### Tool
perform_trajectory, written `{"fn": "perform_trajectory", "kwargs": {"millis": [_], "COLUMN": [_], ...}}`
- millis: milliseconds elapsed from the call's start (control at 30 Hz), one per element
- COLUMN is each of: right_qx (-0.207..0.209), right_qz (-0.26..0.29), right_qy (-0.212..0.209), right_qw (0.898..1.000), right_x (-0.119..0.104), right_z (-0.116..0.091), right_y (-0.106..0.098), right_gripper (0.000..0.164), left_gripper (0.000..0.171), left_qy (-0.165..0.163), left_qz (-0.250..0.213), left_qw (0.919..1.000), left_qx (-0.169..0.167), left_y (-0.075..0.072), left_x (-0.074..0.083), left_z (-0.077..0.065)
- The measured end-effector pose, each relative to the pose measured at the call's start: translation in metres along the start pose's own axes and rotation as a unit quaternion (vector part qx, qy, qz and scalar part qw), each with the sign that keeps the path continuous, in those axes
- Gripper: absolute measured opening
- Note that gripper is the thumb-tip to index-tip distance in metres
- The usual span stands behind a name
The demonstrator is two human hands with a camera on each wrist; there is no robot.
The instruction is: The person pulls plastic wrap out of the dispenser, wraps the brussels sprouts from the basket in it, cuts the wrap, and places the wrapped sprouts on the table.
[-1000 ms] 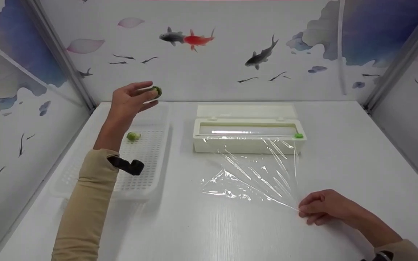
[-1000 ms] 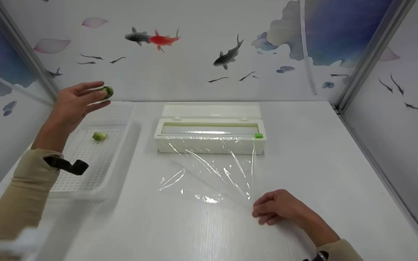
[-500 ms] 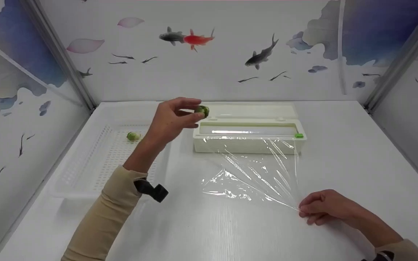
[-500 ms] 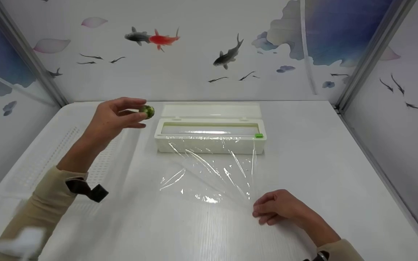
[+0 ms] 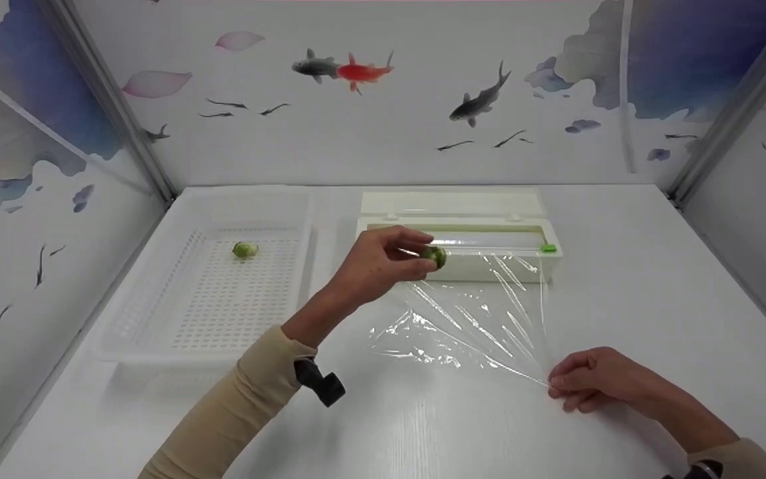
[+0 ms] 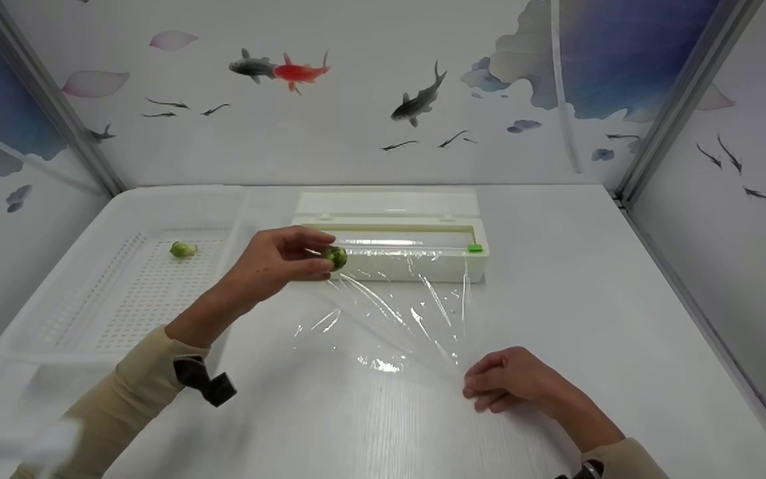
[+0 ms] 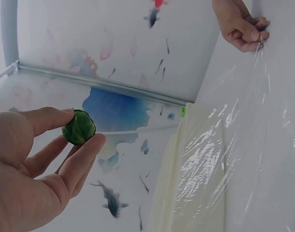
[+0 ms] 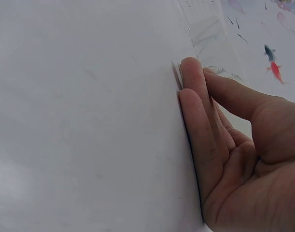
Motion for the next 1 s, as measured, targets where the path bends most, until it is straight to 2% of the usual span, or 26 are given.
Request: {"fn": "perform_trajectory", "kwargs": {"millis": [133,400,667,867,1000], "right_qx": [0.001,0.005,0.001,0.003,0.007], "right_qz": [-0.001,-0.009,-0.007,-0.008,-0.012], "right_qy": [-0.001,-0.006,-0.012,-0.020,-0.013], "right_qw": [1.000,1.000,1.000,1.000,1.000], "right_x": [0.001,-0.004,-0.003,-0.002,-0.001], "right_z": [-0.001,-0.003,-0.002,-0.003,-0.001], "right_y": [0.000,0.002,0.002,0.002,0.001], "right_gripper": [0.036,0.036,0.036,0.035,0.035], "left_gripper": [0.038,0.037,0.039,0.037,0.035], "left_qy": [-0.013,-0.018,-0.054,-0.080,-0.081], "left_qz": [-0.011,-0.055,-0.077,-0.045,-0.019], "left_qw": [0.9997,0.9972,0.9937,0.9934,0.9936], "left_qx": [-0.019,-0.048,-0.061,-0.068,-0.076], "left_y": [0.018,0.050,0.076,0.086,0.090], "left_x": [-0.017,-0.042,-0.077,-0.100,-0.108], "left_z": [0.001,0.002,-0.004,-0.007,-0.008]}}
Point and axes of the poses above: each hand's wrist, its own z-axis towards the middle knuckle, its own y-axis out of the palm, x = y × z, the point moved 7 cm from there along z, towards the middle knuckle, and after that the axes turned 10 degrees about y, right-handed, at the moved point
